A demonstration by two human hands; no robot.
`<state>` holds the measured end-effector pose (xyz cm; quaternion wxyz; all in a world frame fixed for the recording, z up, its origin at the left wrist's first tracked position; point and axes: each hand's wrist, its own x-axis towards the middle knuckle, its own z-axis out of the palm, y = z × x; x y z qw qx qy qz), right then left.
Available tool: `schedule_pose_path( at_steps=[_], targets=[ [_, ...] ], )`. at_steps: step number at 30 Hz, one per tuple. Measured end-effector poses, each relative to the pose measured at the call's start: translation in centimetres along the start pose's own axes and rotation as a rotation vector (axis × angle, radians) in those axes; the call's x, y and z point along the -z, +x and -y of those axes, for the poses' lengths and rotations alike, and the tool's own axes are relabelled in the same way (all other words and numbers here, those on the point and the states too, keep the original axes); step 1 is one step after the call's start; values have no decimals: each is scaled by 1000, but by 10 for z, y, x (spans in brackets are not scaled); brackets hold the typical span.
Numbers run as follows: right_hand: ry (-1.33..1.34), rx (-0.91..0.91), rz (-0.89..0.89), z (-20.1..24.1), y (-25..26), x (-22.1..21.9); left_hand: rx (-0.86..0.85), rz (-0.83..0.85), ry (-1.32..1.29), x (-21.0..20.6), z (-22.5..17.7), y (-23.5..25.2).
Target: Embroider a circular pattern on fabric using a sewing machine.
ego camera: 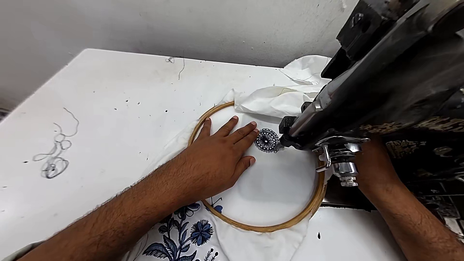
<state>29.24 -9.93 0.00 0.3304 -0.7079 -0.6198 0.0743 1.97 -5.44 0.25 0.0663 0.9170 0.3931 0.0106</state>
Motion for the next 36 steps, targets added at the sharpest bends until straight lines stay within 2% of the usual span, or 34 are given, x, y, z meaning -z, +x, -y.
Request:
schedule_pose_path(
  at_steps=[17,28,32,36],
  targets=[
    [28,77,-35,-5,1,-2,2,-37,-1,-4,1,3],
    [4,26,-25,-5,4,0,-12,-55,-20,-6,0,5],
    [-69,115,-42,-5,6,1,-17,-61,-27,-9,-2,7],
    [-22,2,-19,2,1,3,-14,-27,-23,-4,-1,4]
  ],
)
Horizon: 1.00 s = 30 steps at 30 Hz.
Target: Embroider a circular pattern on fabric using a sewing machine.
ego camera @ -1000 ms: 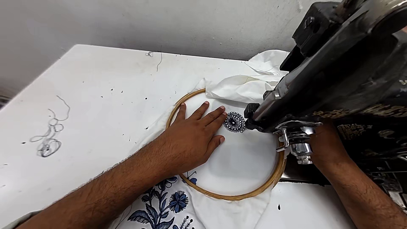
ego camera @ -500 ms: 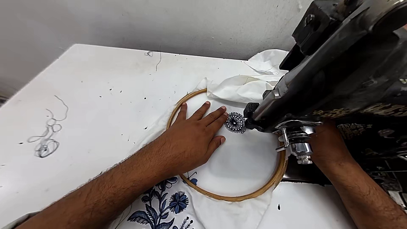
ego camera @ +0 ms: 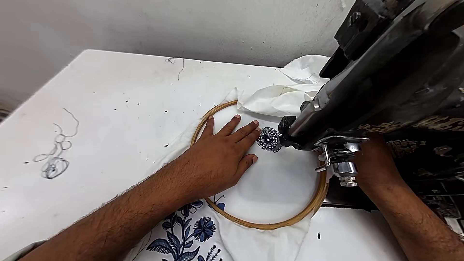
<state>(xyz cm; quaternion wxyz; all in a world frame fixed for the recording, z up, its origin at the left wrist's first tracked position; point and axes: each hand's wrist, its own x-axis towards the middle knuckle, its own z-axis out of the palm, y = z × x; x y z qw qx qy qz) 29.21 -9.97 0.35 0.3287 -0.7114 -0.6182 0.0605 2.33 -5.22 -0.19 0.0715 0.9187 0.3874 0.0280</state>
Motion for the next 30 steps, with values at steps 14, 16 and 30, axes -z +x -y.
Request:
schedule_pose_path(
  at_steps=[14,16,30],
  targets=[
    [19,-2,9,-6,1,-2,11,-2,5,0,1,1],
    [8,-17,21,-5,3,-2,6,-20,4,-2,1,2],
    [-36,75,-5,-5,4,0,5,-29,-4,-4,0,4]
  ],
)
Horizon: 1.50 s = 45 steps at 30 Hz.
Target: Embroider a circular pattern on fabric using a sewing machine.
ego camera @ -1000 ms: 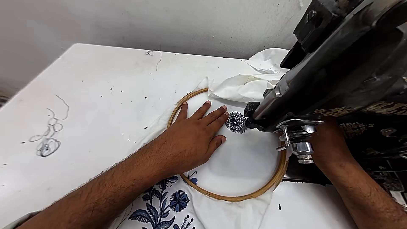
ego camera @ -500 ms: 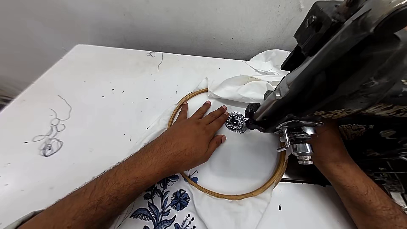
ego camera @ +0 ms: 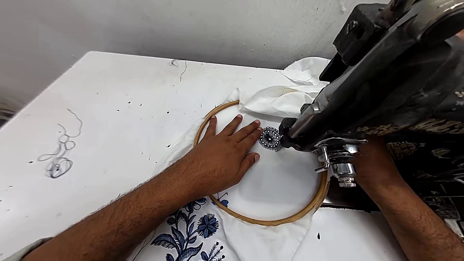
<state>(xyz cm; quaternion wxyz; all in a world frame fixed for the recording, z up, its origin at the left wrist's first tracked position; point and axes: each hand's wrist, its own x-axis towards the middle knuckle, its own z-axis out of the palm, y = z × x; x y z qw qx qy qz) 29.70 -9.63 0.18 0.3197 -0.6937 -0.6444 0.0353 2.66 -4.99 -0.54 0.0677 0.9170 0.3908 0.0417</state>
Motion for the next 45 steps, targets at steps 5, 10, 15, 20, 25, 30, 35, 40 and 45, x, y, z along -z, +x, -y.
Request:
schedule_pose_path(
  at_steps=[5,10,15,20,25,30,35,40,45],
  targets=[
    [0,-33,8,0,-3,1,-13,24,-3,3,-1,-3],
    [19,-5,-14,-5,0,-4,-2,9,2,2,2,-1],
    [-8,-8,-2,-2,0,0,-8,18,10,1,-2,-1],
    [112,-49,-22,-6,-2,-6,3,43,7,5,1,-3],
    [15,-9,9,-2,0,1,-4,4,0,-1,0,0],
    [-28,7,-4,1,0,1,-9,7,-2,0,-1,0],
    [-53,54,-12,-3,3,3,-14,-15,-21,-3,-3,2],
    [-54,3,-9,4,0,5,-13,4,-5,-1,-4,0],
    [-3,19,-28,1,0,0,-10,-5,-15,-1,0,1]
  ],
)
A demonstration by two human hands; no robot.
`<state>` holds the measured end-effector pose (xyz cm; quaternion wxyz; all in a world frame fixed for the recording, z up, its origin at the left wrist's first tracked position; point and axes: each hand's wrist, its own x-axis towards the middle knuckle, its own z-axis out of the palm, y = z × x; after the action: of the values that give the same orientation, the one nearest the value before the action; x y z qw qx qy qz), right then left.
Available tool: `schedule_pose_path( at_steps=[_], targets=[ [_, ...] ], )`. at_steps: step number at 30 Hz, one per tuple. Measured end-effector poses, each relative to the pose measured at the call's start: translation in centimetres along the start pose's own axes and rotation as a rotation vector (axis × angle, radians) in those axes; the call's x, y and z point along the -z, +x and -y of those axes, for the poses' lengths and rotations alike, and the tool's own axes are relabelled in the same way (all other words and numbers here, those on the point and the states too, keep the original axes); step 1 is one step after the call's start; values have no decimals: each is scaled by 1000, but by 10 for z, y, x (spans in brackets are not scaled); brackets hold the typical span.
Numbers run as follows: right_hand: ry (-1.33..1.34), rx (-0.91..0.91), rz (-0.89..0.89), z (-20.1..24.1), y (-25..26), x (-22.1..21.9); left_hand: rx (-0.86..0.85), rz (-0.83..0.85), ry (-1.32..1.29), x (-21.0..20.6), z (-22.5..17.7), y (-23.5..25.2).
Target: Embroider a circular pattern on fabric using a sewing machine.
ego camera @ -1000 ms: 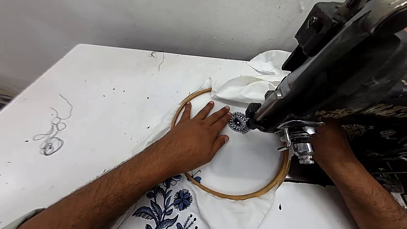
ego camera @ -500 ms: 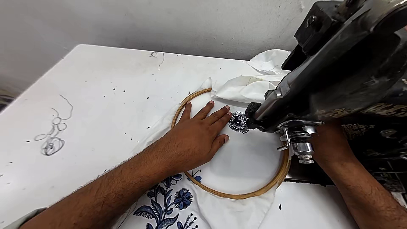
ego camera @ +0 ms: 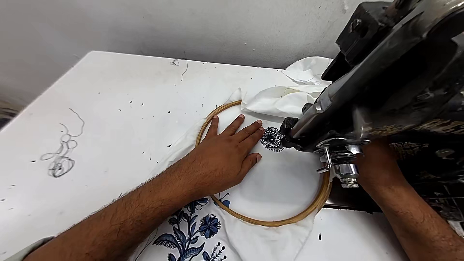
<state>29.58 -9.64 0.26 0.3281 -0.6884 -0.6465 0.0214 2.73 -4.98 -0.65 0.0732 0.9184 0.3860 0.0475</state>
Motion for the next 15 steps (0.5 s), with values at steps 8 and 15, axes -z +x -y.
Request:
schedule_pose_path(
  at_steps=[8,15],
  targets=[
    [-36,-13,22,-3,1,3,-8,9,-7,0,-3,0],
    [-21,-33,37,-3,3,3,1,-13,-3,-3,0,3]
  ],
)
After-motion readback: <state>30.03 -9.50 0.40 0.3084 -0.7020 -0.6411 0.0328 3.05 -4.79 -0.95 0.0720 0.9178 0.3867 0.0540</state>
